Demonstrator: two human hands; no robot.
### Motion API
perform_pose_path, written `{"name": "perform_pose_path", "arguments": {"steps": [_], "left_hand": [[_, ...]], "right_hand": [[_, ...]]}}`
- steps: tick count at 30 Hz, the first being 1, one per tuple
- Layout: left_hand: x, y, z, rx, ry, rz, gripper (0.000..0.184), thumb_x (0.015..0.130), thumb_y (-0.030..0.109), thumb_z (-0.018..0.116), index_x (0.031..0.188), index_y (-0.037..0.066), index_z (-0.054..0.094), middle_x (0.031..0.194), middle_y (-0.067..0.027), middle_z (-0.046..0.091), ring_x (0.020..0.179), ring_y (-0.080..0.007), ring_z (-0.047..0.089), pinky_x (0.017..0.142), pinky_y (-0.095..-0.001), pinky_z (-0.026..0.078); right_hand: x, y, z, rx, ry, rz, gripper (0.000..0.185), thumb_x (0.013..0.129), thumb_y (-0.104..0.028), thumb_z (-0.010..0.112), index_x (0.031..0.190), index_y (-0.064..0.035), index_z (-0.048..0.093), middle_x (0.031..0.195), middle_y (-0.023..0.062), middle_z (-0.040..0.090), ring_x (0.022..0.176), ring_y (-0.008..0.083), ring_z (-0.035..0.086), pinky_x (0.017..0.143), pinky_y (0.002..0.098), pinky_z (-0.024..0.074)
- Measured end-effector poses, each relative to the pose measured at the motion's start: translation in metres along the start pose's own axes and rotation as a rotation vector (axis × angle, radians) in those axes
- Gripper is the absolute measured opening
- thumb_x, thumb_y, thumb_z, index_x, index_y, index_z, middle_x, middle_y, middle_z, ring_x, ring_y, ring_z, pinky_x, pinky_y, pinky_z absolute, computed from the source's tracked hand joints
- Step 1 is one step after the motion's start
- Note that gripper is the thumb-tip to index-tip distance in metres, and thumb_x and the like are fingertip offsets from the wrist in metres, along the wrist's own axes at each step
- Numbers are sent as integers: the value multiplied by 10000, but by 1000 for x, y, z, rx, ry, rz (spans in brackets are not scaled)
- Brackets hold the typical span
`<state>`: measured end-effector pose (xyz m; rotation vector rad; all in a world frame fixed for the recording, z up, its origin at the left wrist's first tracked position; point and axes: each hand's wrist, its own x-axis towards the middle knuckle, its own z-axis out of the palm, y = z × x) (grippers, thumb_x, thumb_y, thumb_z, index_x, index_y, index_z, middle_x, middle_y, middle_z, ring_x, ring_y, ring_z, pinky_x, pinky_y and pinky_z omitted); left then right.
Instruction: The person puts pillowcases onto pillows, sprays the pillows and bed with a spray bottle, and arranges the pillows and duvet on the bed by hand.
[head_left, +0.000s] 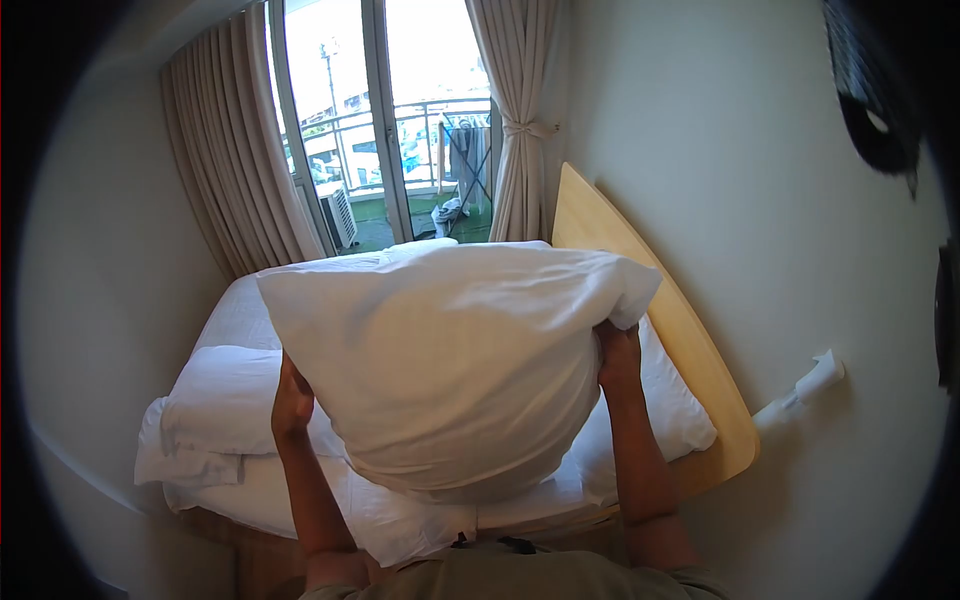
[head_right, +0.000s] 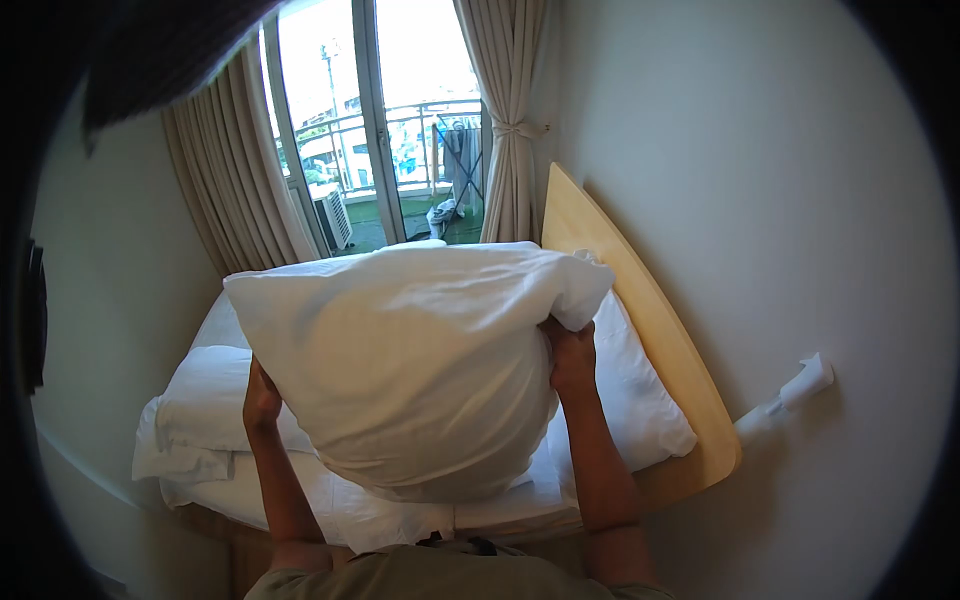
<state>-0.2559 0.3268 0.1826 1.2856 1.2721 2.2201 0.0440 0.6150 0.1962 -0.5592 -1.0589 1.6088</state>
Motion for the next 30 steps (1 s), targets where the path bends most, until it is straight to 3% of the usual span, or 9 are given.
{"name": "perform_pose_path", "arguments": {"steps": [4, 12, 15, 16, 17, 19, 22, 28, 30], "left_hand": [[110, 33, 0, 276, 166, -90, 458, 681, 45, 725, 1092, -67, 557, 976, -145, 632, 814, -230, 629, 738, -342, 518], [137, 78, 8, 155, 165, 299, 545, 679, 9, 736, 1171, -7, 502, 1069, -133, 597, 960, -225, 596, 858, -361, 484], [50, 66, -20, 765, 91, 571, 378, 638, 25, 743, 977, 26, 576, 998, -92, 553, 880, -206, 572, 774, -317, 470], [12, 57, -12, 759, 51, 501, 258, 608, 37, 749, 819, 28, 601, 907, -81, 540, 822, -194, 552, 726, -298, 445], [-25, 34, -19, 740, 5, 364, 207, 596, 37, 745, 750, 40, 606, 861, -87, 551, 831, -205, 565, 725, -303, 448], [-107, -35, -21, 666, 54, 50, 121, 613, -8, 689, 658, 37, 586, 804, -80, 543, 838, -221, 564, 769, -325, 437], [-237, -164, -41, 647, 243, -400, 124, 600, -56, 647, 689, 7, 589, 782, -80, 543, 798, -216, 556, 735, -298, 434], [-275, -197, -33, 826, 158, -500, 151, 567, -45, 568, 700, 24, 591, 844, -104, 552, 883, -274, 521, 780, -336, 415], [-255, -180, -31, 1004, -167, -441, 236, 578, 12, 588, 803, 74, 616, 987, -97, 544, 992, -265, 483, 881, -390, 366]], "right_hand": [[80, 6, 83, -12, -155, -139, 316, 766, -75, 686, 1050, 41, 610, 990, 91, 639, 884, 174, 589, 805, 303, 451], [119, -55, 111, -68, -278, -396, 316, 792, -72, 636, 1077, 41, 560, 1034, 111, 615, 915, 184, 582, 822, 298, 446], [51, -14, 41, -151, -233, -320, 417, 884, -200, 554, 1231, 16, 471, 1208, 88, 527, 1081, 172, 515, 915, 310, 422], [15, 2, 26, -289, -360, -433, 467, 915, -264, 505, 1290, 4, 428, 1278, 85, 480, 1117, 175, 497, 960, 307, 393], [1, 44, -5, -124, -209, -113, 520, 918, -221, 503, 1374, -36, 336, 1329, 97, 445, 1156, 173, 477, 965, 303, 410], [-47, 142, -98, 17, -288, 99, 380, 894, -251, 512, 1210, -40, 512, 1192, 82, 543, 1057, 190, 547, 900, 336, 471], [-122, 259, -168, 456, 70, 567, 328, 902, -260, 500, 1159, -62, 548, 1171, 76, 568, 1051, 221, 557, 908, 377, 470], [-191, 314, -249, 500, 251, 650, 432, 916, -364, 488, 1237, -75, 500, 1259, 86, 524, 1168, 265, 480, 1012, 433, 381], [-190, 278, -227, 489, 272, 626, 467, 904, -398, 511, 1238, -71, 496, 1255, 78, 528, 1169, 264, 483, 1013, 439, 379]]}}
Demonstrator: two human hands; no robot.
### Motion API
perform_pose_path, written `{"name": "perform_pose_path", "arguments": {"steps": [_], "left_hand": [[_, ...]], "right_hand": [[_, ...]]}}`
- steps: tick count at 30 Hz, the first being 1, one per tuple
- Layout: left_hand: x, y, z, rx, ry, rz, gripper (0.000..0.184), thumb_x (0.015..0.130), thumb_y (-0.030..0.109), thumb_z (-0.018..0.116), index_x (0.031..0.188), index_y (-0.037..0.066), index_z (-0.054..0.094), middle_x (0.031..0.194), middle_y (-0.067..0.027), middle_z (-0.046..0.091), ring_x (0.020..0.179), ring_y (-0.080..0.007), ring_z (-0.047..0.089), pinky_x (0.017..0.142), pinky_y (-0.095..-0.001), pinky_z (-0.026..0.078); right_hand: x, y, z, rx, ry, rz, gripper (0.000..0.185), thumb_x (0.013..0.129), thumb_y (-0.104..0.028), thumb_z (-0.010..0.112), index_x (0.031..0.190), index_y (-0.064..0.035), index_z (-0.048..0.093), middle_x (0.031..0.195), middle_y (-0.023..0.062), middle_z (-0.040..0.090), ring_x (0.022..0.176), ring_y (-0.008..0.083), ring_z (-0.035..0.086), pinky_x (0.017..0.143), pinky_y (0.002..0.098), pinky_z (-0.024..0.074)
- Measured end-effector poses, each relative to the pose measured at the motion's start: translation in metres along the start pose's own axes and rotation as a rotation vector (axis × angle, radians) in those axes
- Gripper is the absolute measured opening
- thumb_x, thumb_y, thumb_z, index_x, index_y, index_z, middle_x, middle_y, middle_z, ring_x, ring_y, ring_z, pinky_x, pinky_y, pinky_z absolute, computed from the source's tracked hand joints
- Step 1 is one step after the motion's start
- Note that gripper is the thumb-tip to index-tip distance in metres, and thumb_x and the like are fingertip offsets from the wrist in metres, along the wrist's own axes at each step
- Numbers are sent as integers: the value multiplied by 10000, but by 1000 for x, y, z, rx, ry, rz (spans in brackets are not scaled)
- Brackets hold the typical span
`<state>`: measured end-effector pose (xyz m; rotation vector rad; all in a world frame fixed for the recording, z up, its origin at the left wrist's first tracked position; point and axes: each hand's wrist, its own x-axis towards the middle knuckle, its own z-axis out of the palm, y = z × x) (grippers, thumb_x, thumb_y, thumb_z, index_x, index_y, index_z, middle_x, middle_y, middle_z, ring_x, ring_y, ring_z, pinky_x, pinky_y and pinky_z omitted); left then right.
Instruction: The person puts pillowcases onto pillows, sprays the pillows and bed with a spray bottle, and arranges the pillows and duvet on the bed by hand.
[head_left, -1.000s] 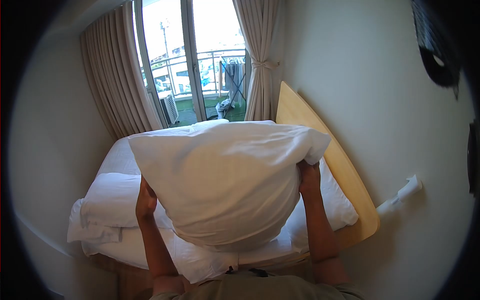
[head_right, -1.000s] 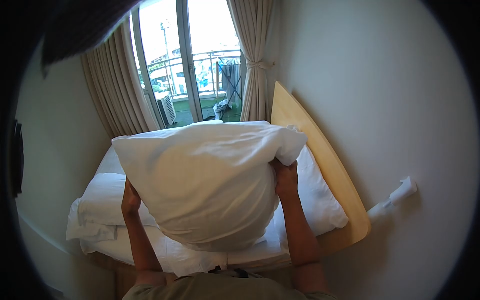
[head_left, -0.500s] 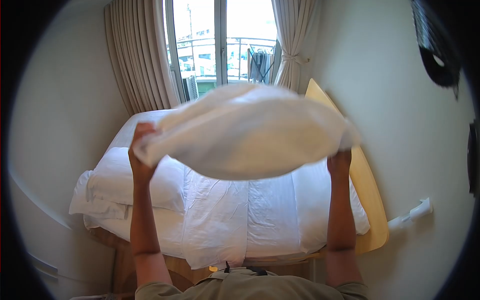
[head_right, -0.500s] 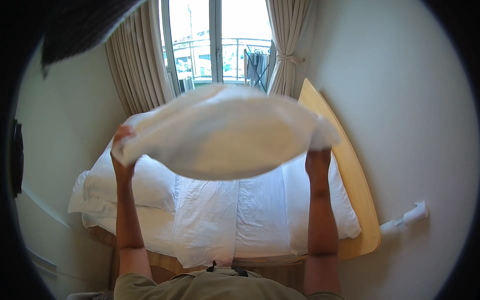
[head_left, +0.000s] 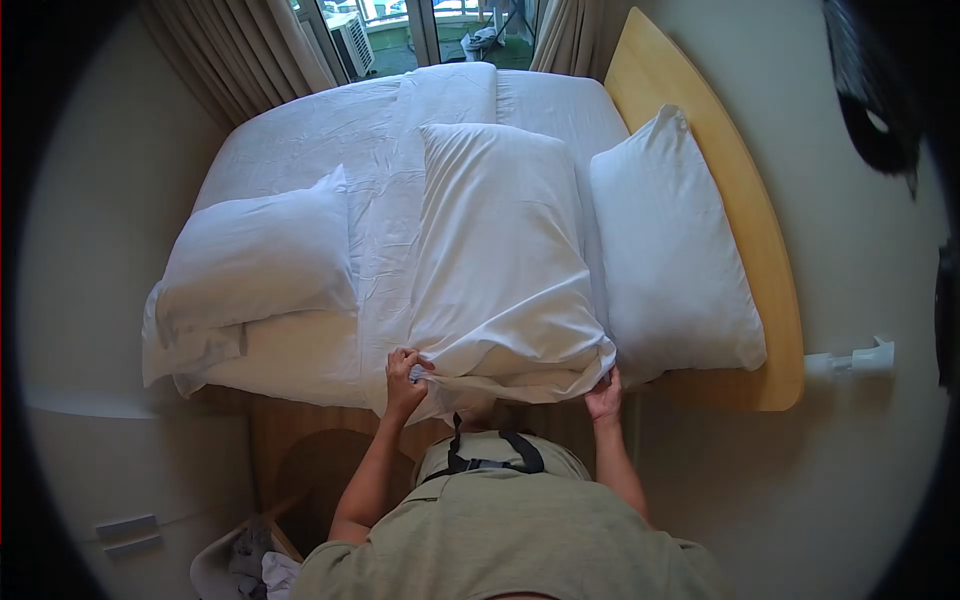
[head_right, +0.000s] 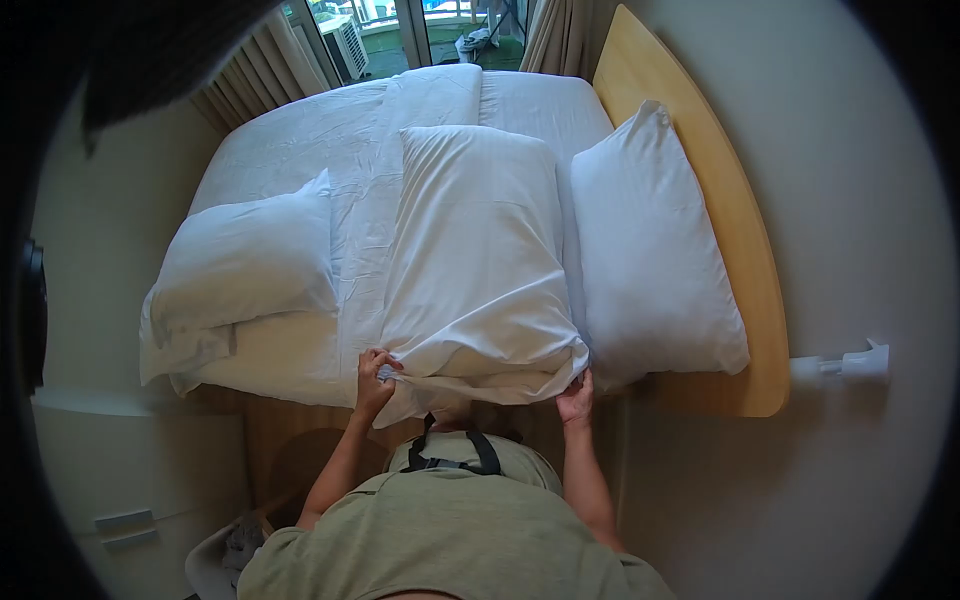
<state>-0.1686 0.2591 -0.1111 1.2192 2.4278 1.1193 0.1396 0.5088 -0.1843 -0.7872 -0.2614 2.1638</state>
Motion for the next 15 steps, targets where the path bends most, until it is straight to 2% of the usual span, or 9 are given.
{"name": "perform_pose_path", "arguments": {"steps": [3, 5, 7, 9, 10, 11, 12, 13, 15], "left_hand": [[14, 67, -10, 90, 45, 208, 340, 608, 81, 622, 944, 127, 609, 1079, -81, 511, 1059, -261, 442, 934, -430, 312], [31, 105, 0, 226, 32, 447, 430, 640, 152, 677, 1060, 159, 582, 1117, -74, 486, 1073, -264, 425, 940, -436, 305], [46, 111, 35, 296, 5, 544, 380, 652, 166, 690, 1020, 148, 597, 1080, -71, 515, 1046, -257, 450, 915, -426, 327], [57, 101, 59, 367, -13, 634, 332, 664, 180, 704, 981, 138, 612, 1044, -68, 543, 1019, -251, 476, 890, -415, 350], [64, 95, 67, 343, -104, 539, 268, 683, 155, 692, 942, 132, 624, 987, -61, 571, 982, -236, 507, 861, -397, 374], [70, 94, 71, 318, -194, 441, 205, 702, 129, 681, 903, 127, 636, 931, -54, 598, 944, -221, 537, 832, -378, 399], [76, 110, 62, 154, -100, 437, 118, 738, 37, 635, 847, 83, 636, 825, -60, 621, 809, -223, 593, 720, -345, 448], [79, 121, 53, 159, -106, 435, 118, 738, 37, 635, 847, 83, 636, 825, -60, 621, 809, -223, 593, 720, -345, 448], [87, 140, 37, -90, -116, 283, 124, 747, 20, 602, 861, 64, 621, 833, -76, 614, 736, -261, 600, 655, -356, 466]], "right_hand": [[-15, -5, 16, 37, 189, -10, 479, 854, -330, 631, 1212, -39, 501, 1236, 86, 535, 1183, 260, 471, 998, 440, 393], [-8, 10, 7, -188, 197, -18, 570, 761, -241, 753, 1209, -15, 483, 1259, 112, 508, 1200, 249, 453, 985, 443, 405], [-8, 31, 8, -152, 223, 59, 517, 723, -127, 775, 1136, 13, 497, 1205, 115, 527, 1161, 248, 472, 976, 420, 408], [-10, 60, 13, -1002, 625, -273, 420, 700, -66, 757, 1033, 12, 514, 1085, 107, 566, 1072, 269, 514, 912, 403, 431], [-34, 53, 48, -1534, 553, -483, 411, 671, -51, 740, 996, 11, 497, 1024, 128, 556, 1005, 307, 523, 851, 395, 433], [-33, 56, 55, -1532, 550, -484, 411, 671, -51, 740, 996, 11, 497, 1024, 128, 556, 1005, 307, 523, 851, 395, 433], [-33, 60, 58, -1753, 160, -705, 466, 670, -112, 751, 1037, 1, 487, 1034, 146, 549, 1009, 318, 521, 838, 395, 428], [-33, 65, 60, -1922, -267, -916, 524, 669, -173, 762, 1077, -9, 477, 1044, 164, 542, 1013, 330, 519, 825, 395, 424], [-10, 87, 54, -1713, -774, -199, 646, 675, -312, 759, 1161, -14, 455, 1083, 171, 548, 1042, 356, 516, 871, 408, 418]]}}
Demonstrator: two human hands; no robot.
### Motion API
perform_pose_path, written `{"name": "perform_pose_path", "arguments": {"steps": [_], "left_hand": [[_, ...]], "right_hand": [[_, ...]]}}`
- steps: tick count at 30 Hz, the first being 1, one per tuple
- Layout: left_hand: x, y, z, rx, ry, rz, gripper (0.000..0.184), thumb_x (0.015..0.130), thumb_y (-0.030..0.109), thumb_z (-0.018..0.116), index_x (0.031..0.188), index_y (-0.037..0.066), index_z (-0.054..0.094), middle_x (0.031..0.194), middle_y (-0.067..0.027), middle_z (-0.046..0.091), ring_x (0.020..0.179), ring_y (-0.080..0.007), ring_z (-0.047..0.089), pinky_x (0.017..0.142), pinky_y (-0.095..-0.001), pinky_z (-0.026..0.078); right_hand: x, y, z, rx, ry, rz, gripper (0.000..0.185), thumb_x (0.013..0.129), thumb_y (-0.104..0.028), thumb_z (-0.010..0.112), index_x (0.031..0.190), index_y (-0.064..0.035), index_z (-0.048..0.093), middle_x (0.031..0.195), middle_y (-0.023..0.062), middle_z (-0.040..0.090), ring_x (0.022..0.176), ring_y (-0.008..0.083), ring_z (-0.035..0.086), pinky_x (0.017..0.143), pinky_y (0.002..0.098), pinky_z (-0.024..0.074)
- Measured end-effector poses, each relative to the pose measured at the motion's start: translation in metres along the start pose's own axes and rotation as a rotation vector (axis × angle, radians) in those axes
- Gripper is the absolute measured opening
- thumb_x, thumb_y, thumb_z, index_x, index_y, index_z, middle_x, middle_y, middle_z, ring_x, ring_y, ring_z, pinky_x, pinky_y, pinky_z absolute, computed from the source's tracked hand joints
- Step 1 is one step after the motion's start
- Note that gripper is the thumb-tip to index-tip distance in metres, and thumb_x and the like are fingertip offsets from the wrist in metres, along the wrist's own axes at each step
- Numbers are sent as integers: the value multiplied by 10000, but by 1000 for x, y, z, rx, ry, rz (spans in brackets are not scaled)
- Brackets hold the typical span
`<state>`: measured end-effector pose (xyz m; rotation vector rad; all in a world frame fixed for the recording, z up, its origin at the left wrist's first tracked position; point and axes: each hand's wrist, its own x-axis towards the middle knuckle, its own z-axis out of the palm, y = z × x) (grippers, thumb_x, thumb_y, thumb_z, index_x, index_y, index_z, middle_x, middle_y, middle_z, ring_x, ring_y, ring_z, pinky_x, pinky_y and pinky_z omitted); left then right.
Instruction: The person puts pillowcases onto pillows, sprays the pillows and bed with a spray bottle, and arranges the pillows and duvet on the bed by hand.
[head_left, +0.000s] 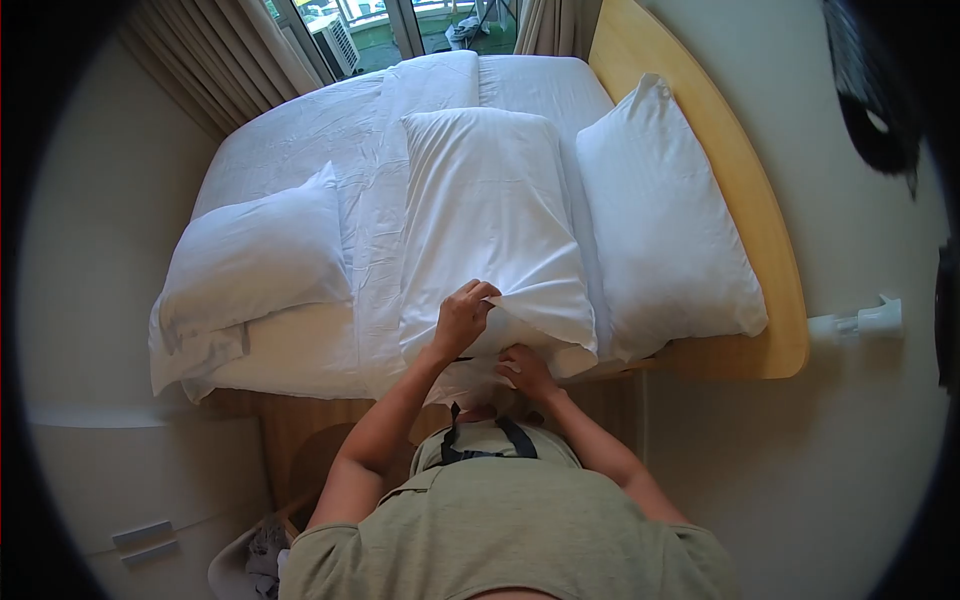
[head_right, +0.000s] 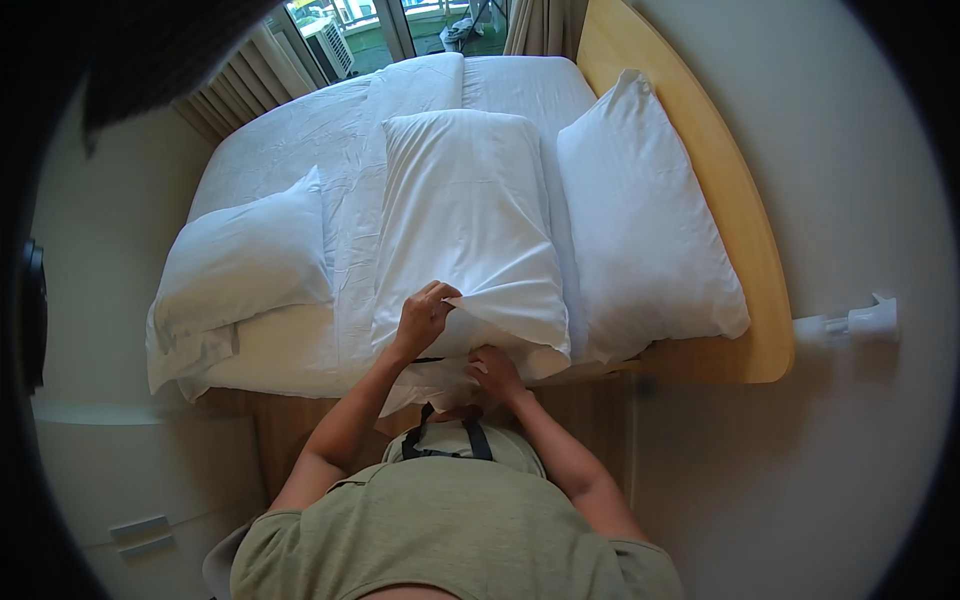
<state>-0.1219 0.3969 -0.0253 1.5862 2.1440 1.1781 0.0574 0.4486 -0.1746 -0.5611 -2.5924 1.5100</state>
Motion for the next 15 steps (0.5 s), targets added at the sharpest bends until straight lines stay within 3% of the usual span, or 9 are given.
{"name": "perform_pose_path", "arguments": {"steps": [1, 3, 4, 6, 7, 8, 10, 11, 15], "left_hand": [[4, 10, -10, -56, 15, 45, 133, 747, -18, 574, 861, 37, 616, 807, -96, 605, 667, -284, 589, 614, -365, 466], [5, 26, -28, -77, -7, 43, 138, 742, -23, 576, 856, 41, 622, 802, -94, 600, 671, -280, 586, 617, -364, 462], [5, 31, -35, -113, -27, 42, 143, 737, -27, 577, 850, 45, 628, 797, -93, 594, 675, -276, 584, 619, -363, 458], [1, 36, -45, -66, -46, 43, 144, 735, -25, 583, 850, 46, 633, 787, -90, 585, 676, -272, 581, 617, -361, 456], [-2, 38, -48, -39, -65, 44, 145, 732, -22, 589, 850, 47, 639, 777, -88, 577, 677, -269, 579, 615, -359, 454], [-5, 36, -49, -27, -67, 39, 145, 732, -22, 589, 850, 47, 639, 777, -88, 577, 677, -269, 579, 615, -359, 454], [-8, 32, -51, 36, -43, 74, 140, 733, -3, 607, 856, 53, 645, 768, -84, 567, 690, -259, 582, 609, -356, 459], [-10, 33, -52, 39, -40, 72, 140, 733, -3, 607, 856, 53, 645, 768, -84, 567, 690, -259, 582, 609, -356, 459], [-11, 30, -55, 51, -43, 107, 120, 734, 20, 637, 850, 45, 652, 754, -84, 562, 681, -250, 574, 603, -344, 457]], "right_hand": [[6, 0, 15, 13, -2, -7, 646, 675, -312, 759, 1161, -14, 455, 1083, 171, 548, 1042, 356, 516, 871, 408, 418], [22, -11, 43, -142, 68, -274, 723, 675, -384, 748, 1206, 3, 447, 1076, 176, 574, 1034, 361, 541, 894, 404, 427], [30, -22, 55, -128, 69, -284, 723, 675, -384, 748, 1206, 3, 447, 1076, 176, 574, 1034, 361, 541, 894, 404, 427], [44, -46, 72, 28, -219, 162, 759, 677, -413, 747, 1228, 9, 440, 1128, 183, 566, 1013, 346, 566, 907, 389, 434], [48, -57, 77, 297, -229, 127, 742, 696, -425, 737, 1212, 18, 441, 1127, 191, 571, 992, 311, 582, 874, 376, 447], [54, -64, 78, 306, -233, 119, 742, 696, -425, 737, 1212, 18, 441, 1127, 191, 571, 992, 311, 582, 874, 376, 447], [72, -73, 68, 164, -581, -71, 691, 728, -435, 685, 1203, 11, 455, 1179, 224, 540, 949, 299, 588, 820, 396, 459], [72, -77, 64, 163, -585, -75, 691, 728, -435, 685, 1203, 11, 455, 1179, 224, 540, 949, 299, 588, 820, 396, 459], [86, -105, 24, 364, -111, -199, 516, 795, -342, 627, 1185, -30, 500, 1225, 171, 526, 992, 267, 564, 835, 388, 445]]}}
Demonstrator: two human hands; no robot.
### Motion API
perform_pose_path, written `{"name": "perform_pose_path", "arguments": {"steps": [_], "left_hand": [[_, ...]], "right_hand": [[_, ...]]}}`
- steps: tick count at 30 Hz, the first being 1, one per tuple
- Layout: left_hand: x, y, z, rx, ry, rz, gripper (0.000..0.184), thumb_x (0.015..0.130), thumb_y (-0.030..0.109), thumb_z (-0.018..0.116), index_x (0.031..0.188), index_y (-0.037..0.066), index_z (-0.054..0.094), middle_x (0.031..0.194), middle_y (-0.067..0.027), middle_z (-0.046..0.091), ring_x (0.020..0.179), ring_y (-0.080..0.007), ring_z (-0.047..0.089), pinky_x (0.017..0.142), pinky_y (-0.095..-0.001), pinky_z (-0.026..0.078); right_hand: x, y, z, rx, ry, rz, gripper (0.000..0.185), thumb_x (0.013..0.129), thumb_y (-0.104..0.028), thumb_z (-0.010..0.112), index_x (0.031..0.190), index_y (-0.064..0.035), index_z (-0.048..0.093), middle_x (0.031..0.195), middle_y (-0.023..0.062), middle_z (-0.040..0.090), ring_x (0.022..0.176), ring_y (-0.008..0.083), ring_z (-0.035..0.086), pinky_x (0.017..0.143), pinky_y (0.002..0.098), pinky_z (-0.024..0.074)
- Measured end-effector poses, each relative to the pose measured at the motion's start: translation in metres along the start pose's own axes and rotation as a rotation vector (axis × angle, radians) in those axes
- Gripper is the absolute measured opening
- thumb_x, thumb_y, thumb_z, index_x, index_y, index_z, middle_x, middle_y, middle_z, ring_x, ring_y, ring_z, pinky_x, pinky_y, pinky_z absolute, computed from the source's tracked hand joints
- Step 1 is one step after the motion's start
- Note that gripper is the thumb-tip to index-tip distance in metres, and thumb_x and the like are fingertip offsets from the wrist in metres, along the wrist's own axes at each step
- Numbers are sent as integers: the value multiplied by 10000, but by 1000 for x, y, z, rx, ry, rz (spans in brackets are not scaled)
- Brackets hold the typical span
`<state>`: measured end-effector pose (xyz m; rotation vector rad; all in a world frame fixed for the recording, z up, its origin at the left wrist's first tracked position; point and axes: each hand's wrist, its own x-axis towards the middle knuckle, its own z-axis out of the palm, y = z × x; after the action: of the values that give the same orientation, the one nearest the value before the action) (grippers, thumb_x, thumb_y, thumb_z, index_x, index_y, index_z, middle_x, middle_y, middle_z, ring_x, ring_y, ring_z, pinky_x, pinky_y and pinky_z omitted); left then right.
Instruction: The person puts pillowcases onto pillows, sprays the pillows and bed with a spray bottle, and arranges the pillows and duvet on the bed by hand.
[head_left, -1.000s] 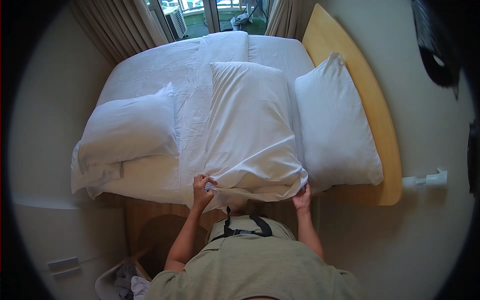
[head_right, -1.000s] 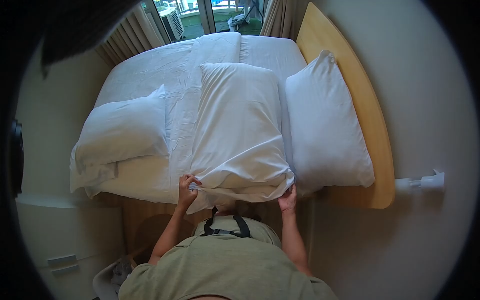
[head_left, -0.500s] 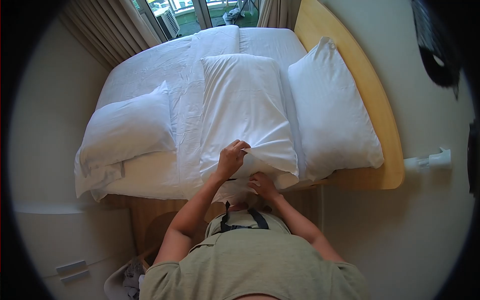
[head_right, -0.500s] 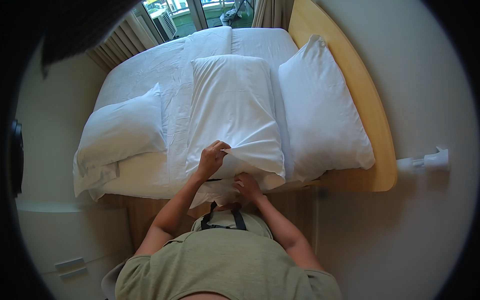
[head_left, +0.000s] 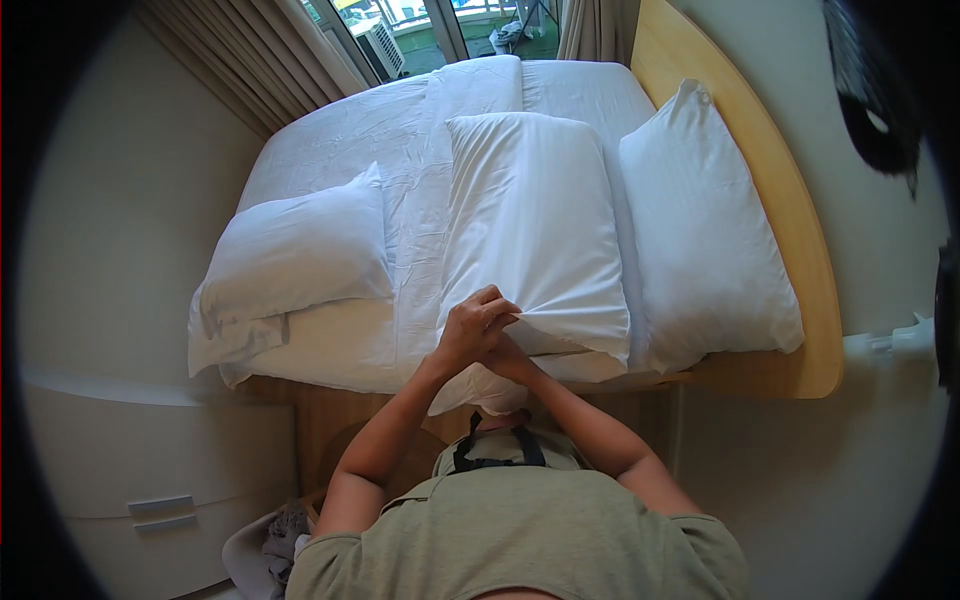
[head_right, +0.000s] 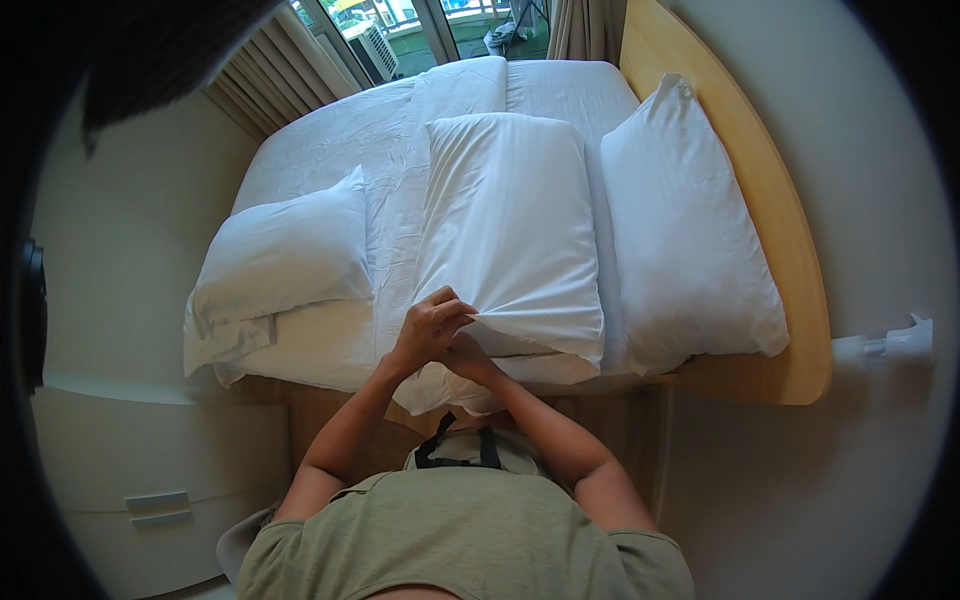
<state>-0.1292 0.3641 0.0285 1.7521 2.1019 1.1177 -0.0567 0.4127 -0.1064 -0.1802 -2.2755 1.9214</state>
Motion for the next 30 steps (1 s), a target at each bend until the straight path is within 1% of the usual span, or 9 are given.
{"name": "perform_pose_path", "arguments": {"steps": [2, 6, 9, 13, 19, 24, 28, 29, 30], "left_hand": [[-1, 2, 3, -33, 14, 60, 96, 741, 46, 641, 835, 39, 659, 739, -88, 557, 679, -247, 568, 610, -331, 459], [-3, 14, 14, 74, 47, 155, 120, 747, 34, 609, 856, 70, 642, 760, -62, 552, 695, -244, 551, 615, -354, 471], [-16, 18, 28, 234, 125, 236, 164, 736, -1, 609, 878, 73, 642, 787, -75, 561, 678, -247, 560, 605, -346, 472], [-49, 20, 43, 23, 104, 311, 197, 751, -23, 588, 936, 41, 615, 809, -76, 569, 766, -264, 564, 675, -380, 486], [-46, -87, 44, 435, -250, 388, 406, 802, 84, 611, 1198, 71, 523, 1230, -143, 509, 1165, -334, 483, 987, -377, 398], [-42, -122, 26, 324, -187, 121, 401, 851, 273, 607, 1201, 89, 536, 1200, -135, 547, 1079, -325, 531, 917, -415, 415], [-42, -143, 25, 320, -282, 113, 392, 856, 315, 595, 1168, 82, 555, 1155, -147, 569, 1042, -347, 538, 891, -433, 416], [-39, -145, 25, 281, -308, 110, 392, 857, 321, 589, 1159, 73, 557, 1151, -152, 570, 1048, -345, 535, 898, -434, 412], [-41, -154, 30, 227, -203, 158, 381, 864, 303, 575, 1162, 66, 557, 1147, -154, 574, 1063, -343, 525, 910, -435, 406]], "right_hand": [[13, -13, -15, -49, 276, -164, 465, 819, -301, 605, 1196, -49, 507, 1251, 157, 510, 1050, 270, 539, 885, 376, 431], [36, -13, -21, -125, 386, -119, 474, 826, -291, 602, 1217, -48, 490, 1271, 155, 491, 1089, 269, 511, 916, 371, 411], [55, -10, -33, -122, 338, -54, 481, 831, -283, 599, 1233, -47, 477, 1287, 154, 477, 1118, 269, 491, 938, 367, 396], [82, -11, -61, -112, 268, -12, 492, 839, -273, 596, 1253, -46, 460, 1307, 152, 458, 1156, 268, 463, 968, 361, 376], [61, -5, -99, -168, 194, 117, 509, 850, -257, 591, 1284, -44, 435, 1337, 149, 429, 1214, 267, 422, 1014, 353, 346], [-21, 29, -145, -306, 74, 212, 580, 810, -333, 647, 1290, -75, 448, 1356, 134, 418, 1250, 269, 393, 1056, 329, 313], [-98, -11, -188, -583, -339, 669, 551, 717, -418, 739, 1114, -68, 585, 1185, 122, 557, 1086, 280, 515, 916, 371, 412], [-121, 0, -196, -586, -333, 674, 551, 717, -418, 739, 1114, -68, 585, 1185, 122, 557, 1086, 280, 515, 916, 371, 412], [-143, 22, -202, -839, -224, 330, 551, 702, -436, 744, 1084, -66, 599, 1127, 129, 578, 1050, 285, 528, 891, 378, 419]]}}
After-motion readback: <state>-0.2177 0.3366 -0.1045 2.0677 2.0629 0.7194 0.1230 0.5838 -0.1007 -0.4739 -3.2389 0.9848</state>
